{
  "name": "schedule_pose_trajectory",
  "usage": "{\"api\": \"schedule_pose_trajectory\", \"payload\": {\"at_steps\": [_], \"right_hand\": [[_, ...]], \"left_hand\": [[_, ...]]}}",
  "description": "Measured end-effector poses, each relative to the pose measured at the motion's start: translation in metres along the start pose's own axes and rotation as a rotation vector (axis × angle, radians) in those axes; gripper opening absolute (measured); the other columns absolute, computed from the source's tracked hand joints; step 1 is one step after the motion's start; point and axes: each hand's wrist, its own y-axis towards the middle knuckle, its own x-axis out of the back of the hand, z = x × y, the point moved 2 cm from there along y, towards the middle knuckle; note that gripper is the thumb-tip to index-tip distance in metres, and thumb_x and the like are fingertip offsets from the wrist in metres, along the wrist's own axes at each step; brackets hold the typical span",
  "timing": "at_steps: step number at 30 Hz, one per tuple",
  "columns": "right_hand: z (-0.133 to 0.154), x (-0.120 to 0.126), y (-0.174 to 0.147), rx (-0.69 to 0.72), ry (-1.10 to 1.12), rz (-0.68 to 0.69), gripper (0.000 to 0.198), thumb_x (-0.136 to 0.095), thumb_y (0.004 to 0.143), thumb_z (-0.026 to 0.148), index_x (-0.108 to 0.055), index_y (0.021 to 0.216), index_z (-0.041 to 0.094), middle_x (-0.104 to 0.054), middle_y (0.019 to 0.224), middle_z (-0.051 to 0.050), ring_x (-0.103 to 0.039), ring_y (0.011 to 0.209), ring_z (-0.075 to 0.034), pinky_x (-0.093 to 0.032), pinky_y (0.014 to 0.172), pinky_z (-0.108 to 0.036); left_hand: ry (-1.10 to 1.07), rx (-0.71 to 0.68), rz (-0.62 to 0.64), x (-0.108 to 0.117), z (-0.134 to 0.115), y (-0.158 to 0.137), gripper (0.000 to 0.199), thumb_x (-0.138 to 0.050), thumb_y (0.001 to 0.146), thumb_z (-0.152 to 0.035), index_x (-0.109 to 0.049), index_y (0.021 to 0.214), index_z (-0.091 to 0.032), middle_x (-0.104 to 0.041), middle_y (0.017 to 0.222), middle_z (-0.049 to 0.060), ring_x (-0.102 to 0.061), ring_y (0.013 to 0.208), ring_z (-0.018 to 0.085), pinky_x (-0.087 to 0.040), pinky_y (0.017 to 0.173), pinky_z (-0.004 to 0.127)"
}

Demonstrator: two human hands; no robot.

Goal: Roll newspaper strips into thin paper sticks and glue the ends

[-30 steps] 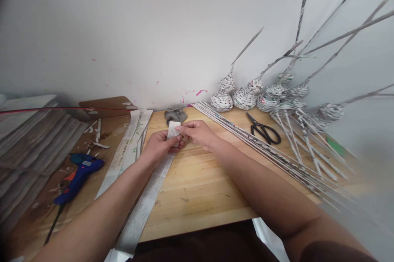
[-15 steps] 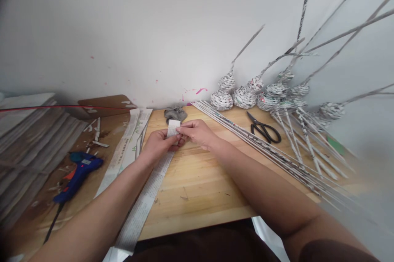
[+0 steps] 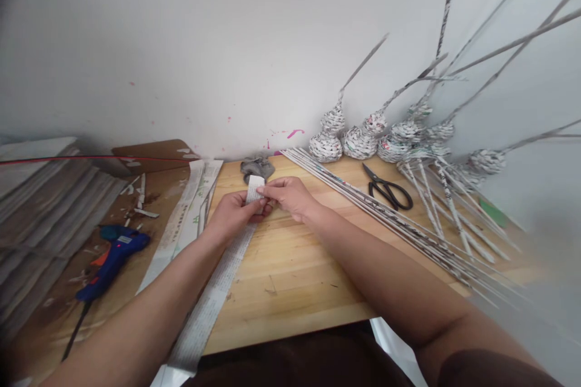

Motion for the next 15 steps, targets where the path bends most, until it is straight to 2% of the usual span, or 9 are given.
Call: {"api": "schedule_pose_trajectory", "payload": {"at_steps": [9, 15], "right_hand": [[-0.0014, -0.0003, 0.0000, 0.009, 0.012, -0.054, 0.037, -0.085, 0.052, 0.039, -0.063, 0.063, 0.012, -0.061, 0.051, -0.002, -0.052, 0.042, -0.010, -0.032, 0.038, -0.021], [0.0016, 0.0083, 0.0030, 0.161, -0.127, -0.068, 0.034, -0.079, 0.062, 0.043, -0.066, 0.069, 0.013, -0.052, 0.053, 0.004, -0.039, 0.046, -0.005, -0.026, 0.043, -0.021]], "left_hand": [[-0.063, 0.050, 0.002, -0.0019, -0.0041, -0.0031, 0.034, -0.073, 0.069, -0.043, -0.070, 0.083, -0.012, -0.071, 0.073, 0.007, -0.065, 0.069, 0.017, -0.052, 0.067, 0.028], [-0.066, 0.083, -0.002, -0.0024, -0.0055, -0.0045, 0.036, -0.074, 0.068, -0.045, -0.070, 0.084, -0.012, -0.072, 0.077, 0.008, -0.066, 0.070, 0.017, -0.052, 0.067, 0.028]]}}
